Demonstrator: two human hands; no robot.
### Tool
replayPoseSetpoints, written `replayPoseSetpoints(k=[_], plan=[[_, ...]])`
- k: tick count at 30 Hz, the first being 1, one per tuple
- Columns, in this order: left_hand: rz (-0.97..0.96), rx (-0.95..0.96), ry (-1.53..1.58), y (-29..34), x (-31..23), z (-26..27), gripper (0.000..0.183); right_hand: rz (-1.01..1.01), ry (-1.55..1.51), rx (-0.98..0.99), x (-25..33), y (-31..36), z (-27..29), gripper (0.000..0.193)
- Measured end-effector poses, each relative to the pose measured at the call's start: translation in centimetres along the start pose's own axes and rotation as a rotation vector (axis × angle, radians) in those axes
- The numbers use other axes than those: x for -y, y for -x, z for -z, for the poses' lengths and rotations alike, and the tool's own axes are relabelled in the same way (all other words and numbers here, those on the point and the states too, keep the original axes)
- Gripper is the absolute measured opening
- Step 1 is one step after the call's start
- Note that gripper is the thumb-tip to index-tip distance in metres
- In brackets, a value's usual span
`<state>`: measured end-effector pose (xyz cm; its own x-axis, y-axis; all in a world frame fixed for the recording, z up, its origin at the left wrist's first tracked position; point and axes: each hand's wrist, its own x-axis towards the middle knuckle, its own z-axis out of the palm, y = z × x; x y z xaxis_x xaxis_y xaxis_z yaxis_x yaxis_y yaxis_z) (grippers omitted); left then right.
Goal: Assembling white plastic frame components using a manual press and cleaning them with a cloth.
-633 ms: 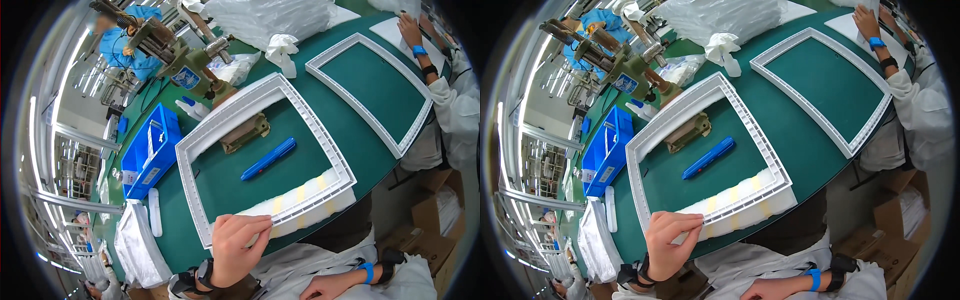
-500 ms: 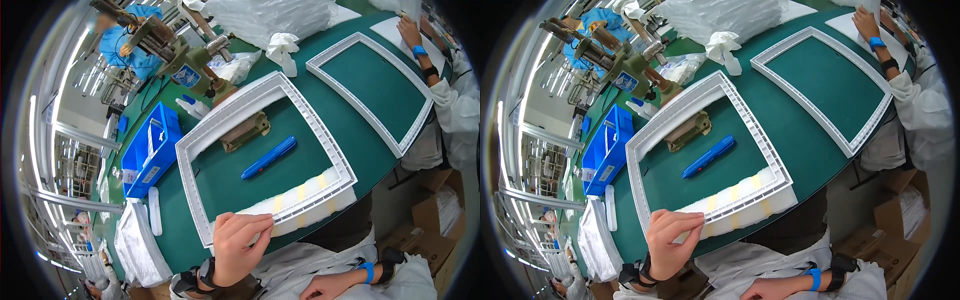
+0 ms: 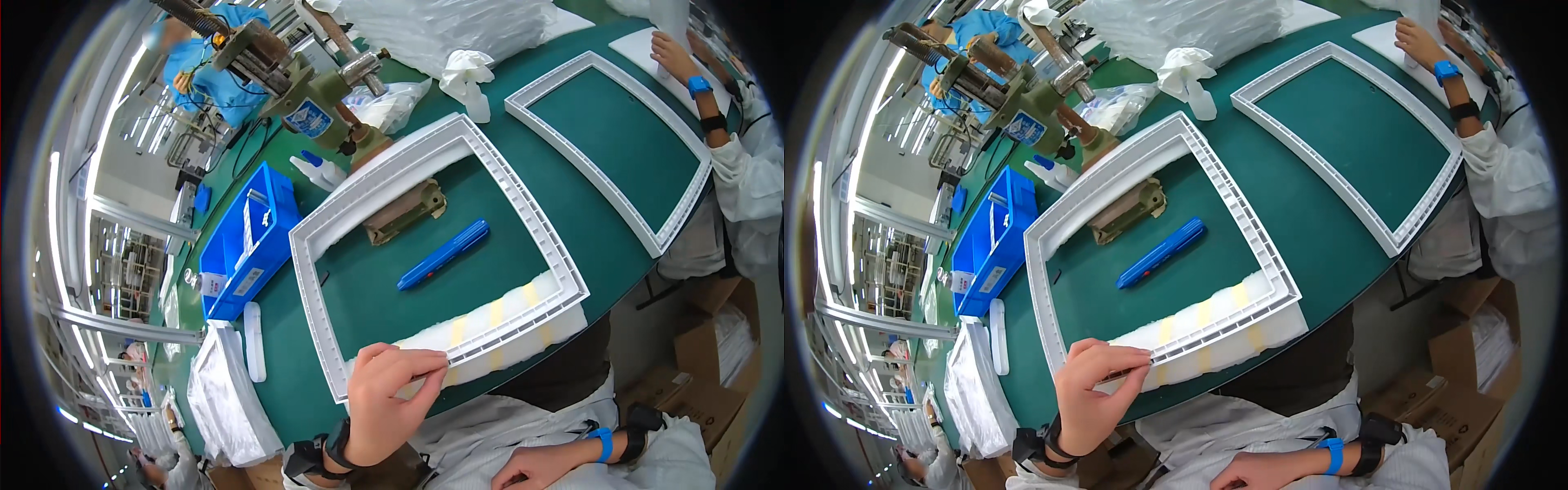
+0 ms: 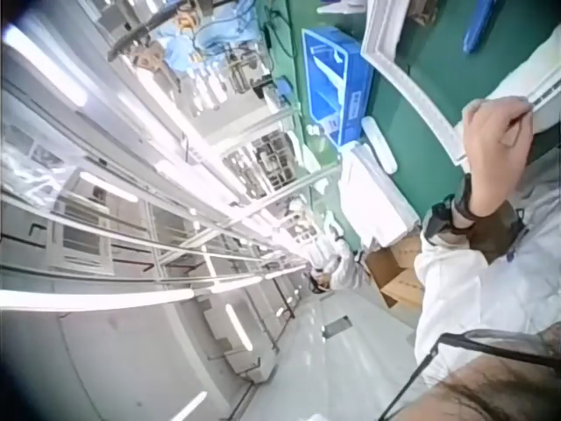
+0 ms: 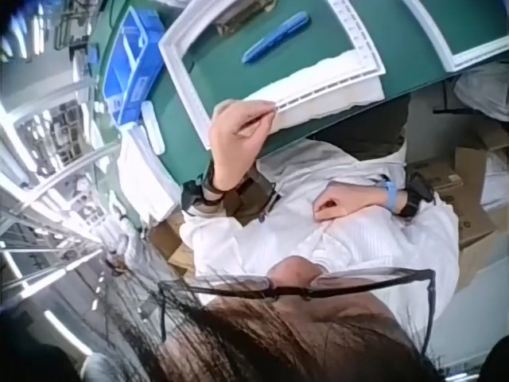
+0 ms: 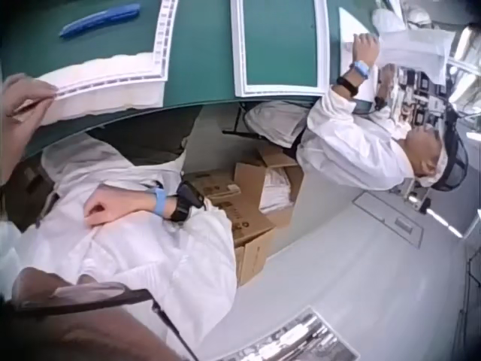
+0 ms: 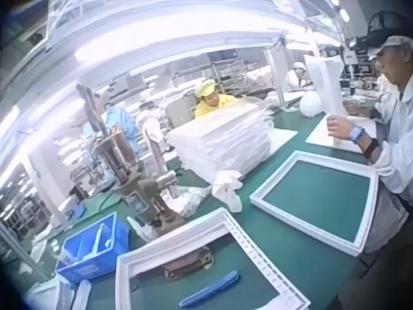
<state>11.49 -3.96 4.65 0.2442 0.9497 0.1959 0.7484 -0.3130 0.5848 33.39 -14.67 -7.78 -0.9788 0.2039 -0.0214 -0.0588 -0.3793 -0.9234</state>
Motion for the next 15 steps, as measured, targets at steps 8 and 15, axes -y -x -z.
replayPoseSetpoints(k=[8,15], plan=[[-0.098,0.042,-0.079,-0.6,-0.1,0.5,0.014,0.0,-0.006,-0.027,0.7,0.0,0.0,0.022],[-0.343,-0.042,-0.349,1.4,0.4,-0.7,0.023,0.115,-0.057,0.08,-2.8,-0.2,-0.1,0.02]])
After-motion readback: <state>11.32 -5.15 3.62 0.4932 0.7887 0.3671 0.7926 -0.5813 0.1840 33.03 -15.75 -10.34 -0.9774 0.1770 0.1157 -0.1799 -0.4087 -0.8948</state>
